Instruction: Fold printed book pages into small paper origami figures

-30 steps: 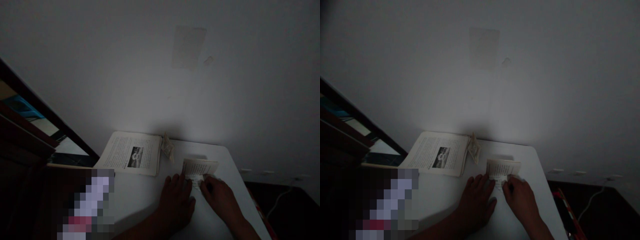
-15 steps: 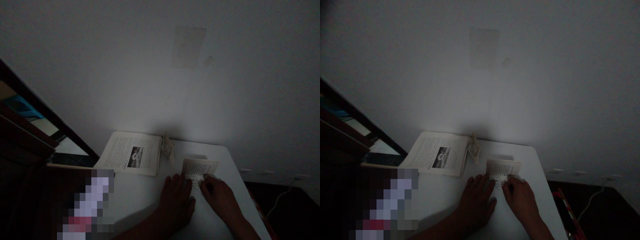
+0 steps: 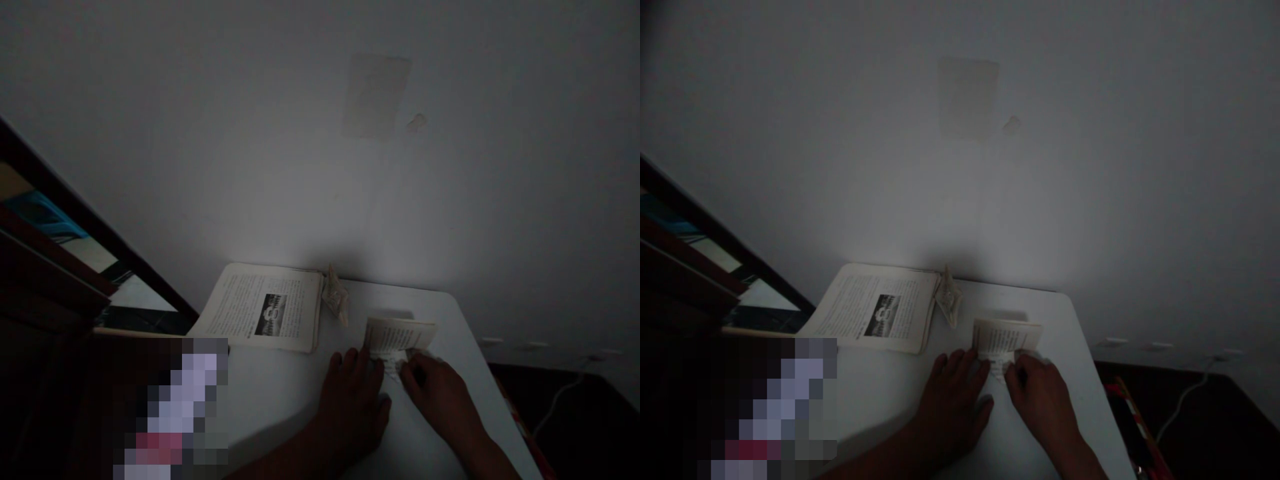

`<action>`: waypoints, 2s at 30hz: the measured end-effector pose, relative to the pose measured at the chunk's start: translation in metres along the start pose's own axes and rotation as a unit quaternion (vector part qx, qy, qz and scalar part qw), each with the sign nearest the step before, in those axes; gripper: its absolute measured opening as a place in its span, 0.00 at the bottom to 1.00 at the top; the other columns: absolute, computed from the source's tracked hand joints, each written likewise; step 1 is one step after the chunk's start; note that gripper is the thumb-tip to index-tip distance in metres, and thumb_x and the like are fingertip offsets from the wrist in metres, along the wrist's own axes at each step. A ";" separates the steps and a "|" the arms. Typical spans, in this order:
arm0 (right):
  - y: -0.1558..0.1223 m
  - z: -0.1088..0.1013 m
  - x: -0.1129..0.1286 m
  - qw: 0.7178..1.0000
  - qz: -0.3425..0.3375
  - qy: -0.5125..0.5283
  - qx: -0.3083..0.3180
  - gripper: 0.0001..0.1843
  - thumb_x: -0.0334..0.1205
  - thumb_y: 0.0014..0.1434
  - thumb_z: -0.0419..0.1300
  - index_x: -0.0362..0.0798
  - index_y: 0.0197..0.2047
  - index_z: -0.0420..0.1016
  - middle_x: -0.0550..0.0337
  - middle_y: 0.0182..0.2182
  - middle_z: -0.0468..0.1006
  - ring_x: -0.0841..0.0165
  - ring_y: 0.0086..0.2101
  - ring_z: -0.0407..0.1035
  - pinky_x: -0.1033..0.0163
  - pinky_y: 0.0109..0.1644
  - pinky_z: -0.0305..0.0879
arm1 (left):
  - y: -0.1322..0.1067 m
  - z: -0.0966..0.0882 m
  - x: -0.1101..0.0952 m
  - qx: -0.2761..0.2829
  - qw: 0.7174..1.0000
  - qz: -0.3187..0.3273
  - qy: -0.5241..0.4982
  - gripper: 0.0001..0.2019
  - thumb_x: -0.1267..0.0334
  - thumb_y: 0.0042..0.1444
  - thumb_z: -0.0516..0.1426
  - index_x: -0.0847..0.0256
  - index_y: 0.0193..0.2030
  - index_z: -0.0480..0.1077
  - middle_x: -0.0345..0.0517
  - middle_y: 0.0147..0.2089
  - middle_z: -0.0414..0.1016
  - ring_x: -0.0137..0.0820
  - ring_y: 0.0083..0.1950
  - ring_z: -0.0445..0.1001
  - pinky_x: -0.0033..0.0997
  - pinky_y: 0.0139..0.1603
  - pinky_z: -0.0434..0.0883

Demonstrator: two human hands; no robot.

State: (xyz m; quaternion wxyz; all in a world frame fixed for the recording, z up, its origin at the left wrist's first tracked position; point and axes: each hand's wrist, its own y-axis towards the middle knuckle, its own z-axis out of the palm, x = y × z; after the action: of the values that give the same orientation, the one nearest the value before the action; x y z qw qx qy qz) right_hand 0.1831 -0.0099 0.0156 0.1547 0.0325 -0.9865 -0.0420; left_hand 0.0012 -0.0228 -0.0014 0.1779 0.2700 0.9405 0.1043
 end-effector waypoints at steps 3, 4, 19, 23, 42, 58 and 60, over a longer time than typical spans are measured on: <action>0.000 -0.001 0.001 1.000 -0.005 -0.007 -0.004 0.17 0.44 0.60 0.48 0.49 0.22 0.67 0.60 0.21 0.74 0.67 0.24 0.68 0.64 0.30 0.56 | 0.000 -0.002 0.000 0.010 1.000 0.006 0.003 0.23 0.51 0.59 0.48 0.56 0.59 0.60 0.52 0.60 0.62 0.46 0.58 0.59 0.53 0.56 0.57; 0.000 -0.001 0.001 1.000 -0.004 -0.007 -0.001 0.17 0.44 0.60 0.48 0.49 0.22 0.66 0.60 0.21 0.74 0.67 0.24 0.68 0.64 0.30 0.55 | 0.001 -0.002 -0.001 0.013 1.000 0.005 0.004 0.22 0.52 0.59 0.48 0.56 0.59 0.60 0.52 0.60 0.62 0.46 0.58 0.59 0.54 0.56 0.57; 0.000 -0.001 0.001 1.000 -0.001 -0.004 0.001 0.16 0.44 0.60 0.48 0.49 0.23 0.67 0.60 0.22 0.74 0.66 0.25 0.68 0.64 0.31 0.56 | 0.001 -0.001 -0.001 0.023 1.000 -0.003 0.001 0.23 0.51 0.59 0.47 0.56 0.59 0.59 0.51 0.60 0.61 0.47 0.58 0.59 0.54 0.56 0.56; 0.000 -0.002 0.001 1.000 0.002 -0.005 0.000 0.16 0.43 0.59 0.48 0.49 0.23 0.67 0.60 0.22 0.75 0.66 0.24 0.68 0.64 0.30 0.56 | 0.001 0.000 -0.001 0.029 1.000 -0.006 -0.001 0.25 0.52 0.59 0.47 0.61 0.60 0.57 0.52 0.60 0.61 0.46 0.58 0.58 0.53 0.57 0.56; 0.000 -0.001 0.001 1.000 -0.001 -0.016 0.007 0.16 0.43 0.60 0.48 0.50 0.23 0.66 0.60 0.23 0.74 0.65 0.26 0.69 0.63 0.32 0.57 | 0.002 0.001 -0.001 0.018 1.000 -0.009 0.001 0.25 0.52 0.58 0.48 0.64 0.59 0.59 0.53 0.59 0.62 0.47 0.57 0.59 0.53 0.57 0.56; 0.000 -0.001 0.001 1.000 -0.006 -0.019 0.000 0.16 0.44 0.60 0.48 0.50 0.23 0.65 0.61 0.21 0.74 0.65 0.25 0.69 0.63 0.31 0.56 | 0.002 -0.003 -0.001 0.030 0.999 -0.005 -0.013 0.26 0.52 0.58 0.48 0.64 0.60 0.58 0.53 0.60 0.62 0.47 0.58 0.58 0.53 0.57 0.56; 0.000 -0.001 0.001 1.000 -0.006 -0.028 0.001 0.16 0.44 0.60 0.48 0.50 0.23 0.65 0.60 0.22 0.74 0.64 0.26 0.69 0.63 0.31 0.56 | 0.002 -0.003 -0.001 0.029 0.999 -0.005 -0.013 0.25 0.53 0.58 0.48 0.64 0.60 0.58 0.53 0.60 0.62 0.47 0.57 0.59 0.54 0.57 0.56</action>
State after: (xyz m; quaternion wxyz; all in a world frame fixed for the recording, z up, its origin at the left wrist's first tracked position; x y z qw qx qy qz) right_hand 0.1828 -0.0105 0.0164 0.1267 0.0369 -0.9903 -0.0431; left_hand 0.0017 -0.0217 0.0017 0.1829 0.2718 0.9420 0.0721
